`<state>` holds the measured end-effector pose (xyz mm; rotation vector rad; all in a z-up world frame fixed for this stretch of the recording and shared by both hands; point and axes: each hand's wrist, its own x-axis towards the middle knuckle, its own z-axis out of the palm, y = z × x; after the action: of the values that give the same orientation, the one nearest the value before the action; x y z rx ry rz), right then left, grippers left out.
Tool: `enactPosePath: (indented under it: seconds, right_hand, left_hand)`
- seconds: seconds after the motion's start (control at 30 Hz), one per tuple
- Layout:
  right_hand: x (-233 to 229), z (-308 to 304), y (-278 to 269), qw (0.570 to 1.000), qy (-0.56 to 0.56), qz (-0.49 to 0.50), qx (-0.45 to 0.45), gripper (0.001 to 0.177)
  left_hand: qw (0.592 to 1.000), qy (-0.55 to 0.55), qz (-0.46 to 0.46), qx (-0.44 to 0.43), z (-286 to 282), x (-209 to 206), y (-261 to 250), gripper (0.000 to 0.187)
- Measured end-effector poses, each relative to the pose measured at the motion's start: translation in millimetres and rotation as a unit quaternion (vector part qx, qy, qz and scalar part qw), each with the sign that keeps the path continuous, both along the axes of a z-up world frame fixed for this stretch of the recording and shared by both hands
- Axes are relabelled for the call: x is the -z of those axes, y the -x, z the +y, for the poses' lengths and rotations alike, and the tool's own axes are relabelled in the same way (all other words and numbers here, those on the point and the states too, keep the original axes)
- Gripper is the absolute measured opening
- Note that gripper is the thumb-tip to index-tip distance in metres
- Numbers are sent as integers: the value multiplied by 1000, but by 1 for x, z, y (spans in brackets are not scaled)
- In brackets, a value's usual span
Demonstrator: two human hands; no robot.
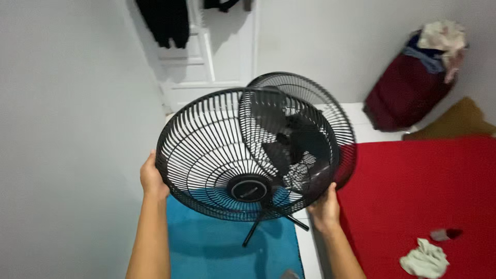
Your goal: The person reassembles a standing electric fan by attaching the front grille, inserting the fan blade, tightening the blade nut, and securing the rear grille. The person uses a cloth to wipe the motor housing before assembly.
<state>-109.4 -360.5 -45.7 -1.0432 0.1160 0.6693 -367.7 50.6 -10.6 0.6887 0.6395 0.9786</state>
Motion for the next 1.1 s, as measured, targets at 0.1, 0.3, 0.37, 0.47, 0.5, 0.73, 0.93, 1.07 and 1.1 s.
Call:
enactPosePath:
  seconds: [0.1,0.3,0.37,0.47,0.5,0.73,0.93,1.07,1.1]
  right_hand:
    - [-8,35,17,992,13,118,-37,96]
    - [43,72,-10,969,-101,202,-102,83]
    - [77,81,-25,928,-258,223,-151,77]
    - [124,89,-56,905,-316,234,-162,67]
    - [137,89,-62,942,-211,252,-75,64]
    - [163,77,-64,887,-384,202,-160,56]
    - [122,88,-23,953,-227,198,-22,53]
    - [105,94,9,923,-328,198,-27,49]
    - [105,96,17,908,-366,197,-43,48]
  left_hand:
    - [995,-91,13,-27,22,2,20,33]
    - [991,-114,44,-55,52,29,14,41]
    - [996,-79,34,-32,63,35,8,50]
    - [1000,-13,14,20,83,40,-6,59]
    - [999,16,6,35,87,42,-9,59]
    - [988,97,16,122,111,69,-40,58]
    - [982,59,-15,177,171,130,-77,39]
    - [953,4,2,304,210,149,-99,38]
    - [950,-16,60,306,215,148,-103,41]
